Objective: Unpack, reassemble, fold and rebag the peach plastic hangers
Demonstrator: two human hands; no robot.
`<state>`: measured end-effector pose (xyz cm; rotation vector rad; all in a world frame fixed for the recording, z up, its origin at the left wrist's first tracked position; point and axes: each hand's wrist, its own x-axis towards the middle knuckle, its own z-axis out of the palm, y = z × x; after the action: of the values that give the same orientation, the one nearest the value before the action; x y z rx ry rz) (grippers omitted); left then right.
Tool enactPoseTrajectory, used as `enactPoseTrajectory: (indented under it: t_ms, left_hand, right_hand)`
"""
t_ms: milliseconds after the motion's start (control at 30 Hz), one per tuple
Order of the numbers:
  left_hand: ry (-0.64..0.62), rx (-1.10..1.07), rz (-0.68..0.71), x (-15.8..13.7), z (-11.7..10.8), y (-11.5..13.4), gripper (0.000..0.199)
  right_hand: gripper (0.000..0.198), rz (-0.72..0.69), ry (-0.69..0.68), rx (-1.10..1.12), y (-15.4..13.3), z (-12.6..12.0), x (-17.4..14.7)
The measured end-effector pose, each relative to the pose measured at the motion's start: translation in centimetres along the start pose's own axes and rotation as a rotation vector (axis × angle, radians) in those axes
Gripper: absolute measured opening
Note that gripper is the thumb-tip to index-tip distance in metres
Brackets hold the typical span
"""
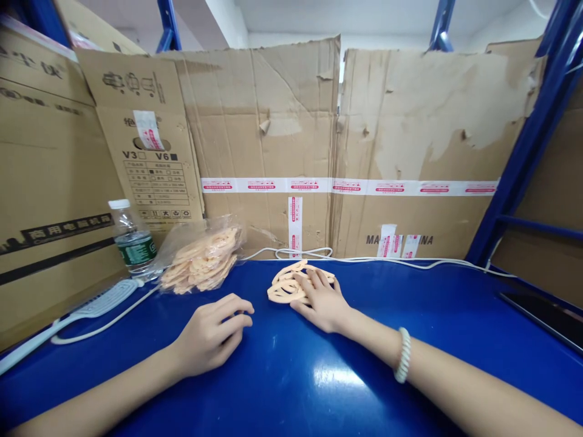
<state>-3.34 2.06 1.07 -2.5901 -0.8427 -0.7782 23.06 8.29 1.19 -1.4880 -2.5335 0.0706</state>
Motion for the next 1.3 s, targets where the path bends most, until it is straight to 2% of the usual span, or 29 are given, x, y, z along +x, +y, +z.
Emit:
enactPoseTrajectory:
  t_ms: [267,467,600,700,800,867,933,1033,1100,1167,1300]
  left_hand:
    - [0.034,-0.083,-0.04,-0.4,0.1,-0.6,0.023]
    - [0.065,-0.145,-0.053,-0.4,0.6,-0.9,0.02]
    - [0.071,-0.181,-0.072,-0.4,0.5,-0.9,0.02]
    - [0.082,-0.207,-0.104,-0.5,0.3,-0.9,0.02]
    - [0.112,-0.246,-0.174,-0.2,0.0,-0.6,0.022]
    - [0.145,-0.335,-0.297,0.1,-0.1,-0.2,0.024]
    - [0.158,-0.463,-0.462,0.4,-0.3,0.4,0.026]
    - [0.101,-0.623,-0.617,0.9,-0.4,1.7,0.034]
    - [0.047,-0.687,-0.627,1.1,-0.4,2.5,0.04]
    - [0.018,-0.707,-0.607,1.2,-0.3,3.1,0.041]
    - [0.046,-0.673,-0.572,1.0,-0.1,3.5,0.029]
  right_hand:
    - [0.06,-0.008,0.119,0.028,0.2,1.3,5.2]
    - [0.055,-0.048,0.225,0.132,0.5,1.5,7.1]
    - [0.051,-0.114,0.325,0.225,0.2,0.9,7.2]
    - [0.047,-0.157,0.359,0.334,-0.2,-0.1,6.1]
    - [0.048,-0.182,0.371,0.44,-0.3,-1.2,3.5]
    - [0.048,-0.172,0.367,0.517,-0.4,-1.8,1.2]
    - [0.049,-0.154,0.293,0.717,-0.6,-2.1,-1.3]
    - [0.034,-0.134,0.171,0.883,-1.3,-1.7,-4.2]
    - [0.026,-0.125,0.137,0.941,-1.9,-1.1,-5.3]
    - [0.027,-0.099,0.101,1.027,-2.5,-0.5,-5.8]
    - [0.036,-0.023,0.071,1.217,-3.7,0.2,-6.2]
